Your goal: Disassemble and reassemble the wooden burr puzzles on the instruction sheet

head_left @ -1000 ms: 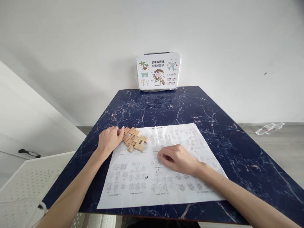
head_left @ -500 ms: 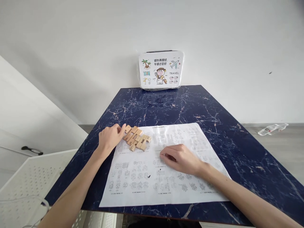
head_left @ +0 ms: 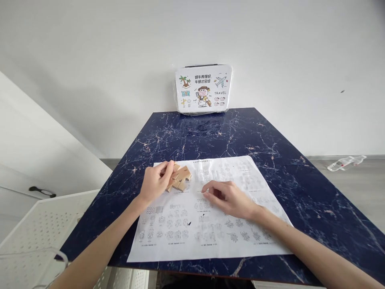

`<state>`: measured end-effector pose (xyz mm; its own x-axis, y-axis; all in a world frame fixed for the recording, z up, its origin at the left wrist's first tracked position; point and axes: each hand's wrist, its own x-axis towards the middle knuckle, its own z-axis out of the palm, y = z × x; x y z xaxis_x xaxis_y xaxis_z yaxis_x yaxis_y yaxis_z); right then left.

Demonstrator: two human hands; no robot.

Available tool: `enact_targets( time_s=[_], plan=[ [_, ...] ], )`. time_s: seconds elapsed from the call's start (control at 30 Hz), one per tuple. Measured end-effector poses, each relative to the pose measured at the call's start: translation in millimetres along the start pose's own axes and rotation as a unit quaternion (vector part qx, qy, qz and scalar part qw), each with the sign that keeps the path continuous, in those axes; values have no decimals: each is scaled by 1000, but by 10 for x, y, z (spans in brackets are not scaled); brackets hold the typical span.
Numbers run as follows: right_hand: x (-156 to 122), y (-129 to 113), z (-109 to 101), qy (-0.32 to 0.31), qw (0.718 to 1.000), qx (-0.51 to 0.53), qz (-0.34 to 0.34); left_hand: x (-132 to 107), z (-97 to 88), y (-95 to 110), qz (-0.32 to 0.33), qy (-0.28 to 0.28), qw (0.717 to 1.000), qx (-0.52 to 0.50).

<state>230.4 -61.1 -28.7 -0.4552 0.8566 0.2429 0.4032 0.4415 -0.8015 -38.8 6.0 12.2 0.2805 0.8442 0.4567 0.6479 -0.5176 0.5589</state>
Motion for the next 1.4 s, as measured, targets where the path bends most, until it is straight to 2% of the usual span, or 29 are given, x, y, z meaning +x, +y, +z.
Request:
enact_targets(
  time_s=[0.03, 0.17, 0.27, 0.33, 0.43, 0.57, 0.73, 0.87, 1.13, 1.4],
  plan=[
    [4, -9, -3, -4, 1000, 28, 13, -32, 35, 45, 19, -18, 1000, -14],
    [21, -76, 3, -36, 992, 115, 37, -152, 166, 171, 98, -34, 994, -43],
    [22, -122, 15, -55, 990, 122, 50, -209, 223, 204, 157, -59, 985, -43],
    [18, -130, 15, -53, 991, 113, 57, -212, 227, 183, 172, -71, 981, -46],
    [16, -114, -2, -38, 991, 112, 62, -147, 185, 71, 131, -56, 989, -38],
    [25, -87, -29, -21, 990, 120, 74, 12, 87, -187, 62, 7, 997, 55],
    [36, -80, -30, -3, 986, 143, 87, 114, 34, -429, 26, -49, 993, 109],
    [37, -71, -22, 3, 985, 147, 91, 106, 52, -461, 19, -69, 986, 148],
    [34, -43, -21, 6, 985, 143, 99, 97, 55, -529, 48, -52, 974, 215],
    [21, -50, -26, 3, 982, 153, 108, 99, 34, -512, 55, -82, 969, 227]
  ],
)
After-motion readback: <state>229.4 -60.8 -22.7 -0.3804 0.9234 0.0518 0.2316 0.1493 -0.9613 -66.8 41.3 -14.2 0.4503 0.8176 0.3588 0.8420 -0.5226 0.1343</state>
